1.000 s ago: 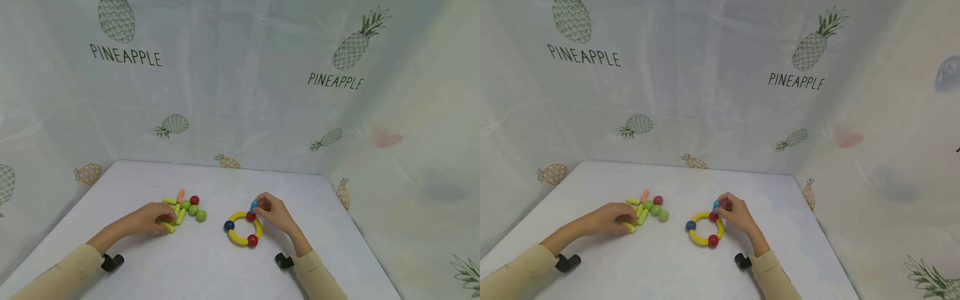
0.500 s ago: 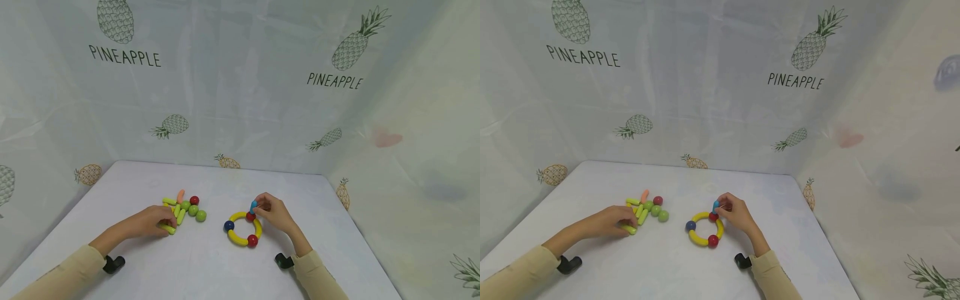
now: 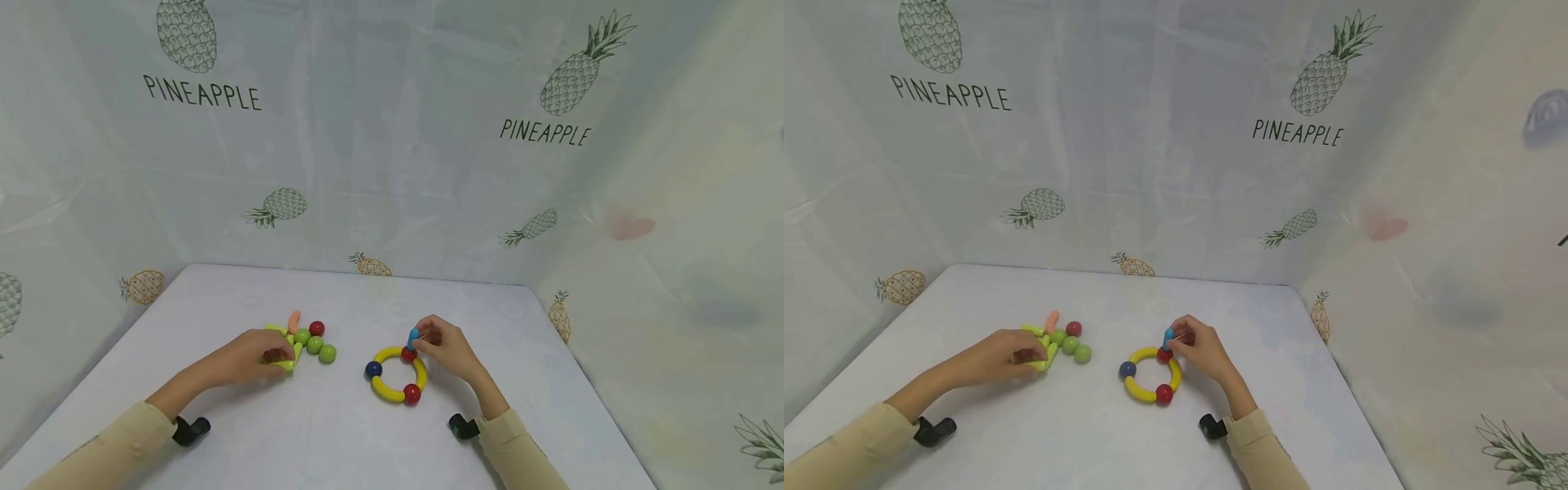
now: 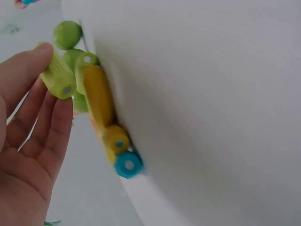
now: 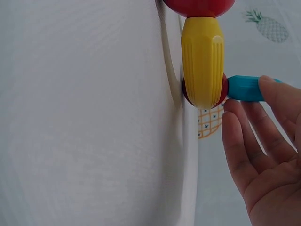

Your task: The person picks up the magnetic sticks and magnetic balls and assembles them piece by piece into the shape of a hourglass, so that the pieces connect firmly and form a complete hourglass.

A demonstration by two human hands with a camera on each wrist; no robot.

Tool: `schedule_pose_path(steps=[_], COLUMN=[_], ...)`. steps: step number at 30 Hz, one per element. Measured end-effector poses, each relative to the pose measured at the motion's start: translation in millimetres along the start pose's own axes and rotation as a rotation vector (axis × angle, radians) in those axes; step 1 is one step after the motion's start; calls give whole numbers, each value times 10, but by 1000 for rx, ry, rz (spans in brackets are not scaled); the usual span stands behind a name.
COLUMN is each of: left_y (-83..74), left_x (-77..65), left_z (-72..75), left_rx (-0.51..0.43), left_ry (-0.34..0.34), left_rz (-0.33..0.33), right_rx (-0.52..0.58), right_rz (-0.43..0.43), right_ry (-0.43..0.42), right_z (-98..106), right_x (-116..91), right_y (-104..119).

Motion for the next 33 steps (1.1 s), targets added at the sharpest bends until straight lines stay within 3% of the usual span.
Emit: schedule_pose_path(steps=[6,12,17,25,33], left_y=[-158,-383,-543,-698,-826], left_x=[171,394,561,729,784], left_z=[-45,-215,-365,-668,-903], left_rx=[-87,-182,-199,-294,-332], left_ry=[-119,-208,-254,-238,-219], left_rz=[24,47,89,135,180], right_rx=[7,21,18,15,21], right_rz=[-11,-15,-24,-29,-40], right_ry=[12,10,12,18,16], right_z=[6,15,8,7,7], right_x=[-5,-8,-4,-3,-6], right_y=[1,7,8,16,6])
Point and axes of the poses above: each hand's wrist, its own x-axis towards the middle knuckle, its own z-axis out of the back of the hand, y = z × x, the point moved 3 cm from there along x, towards the middle knuckle, and after that the axes turned 15 degrees about -y, right-handed, at the moved point
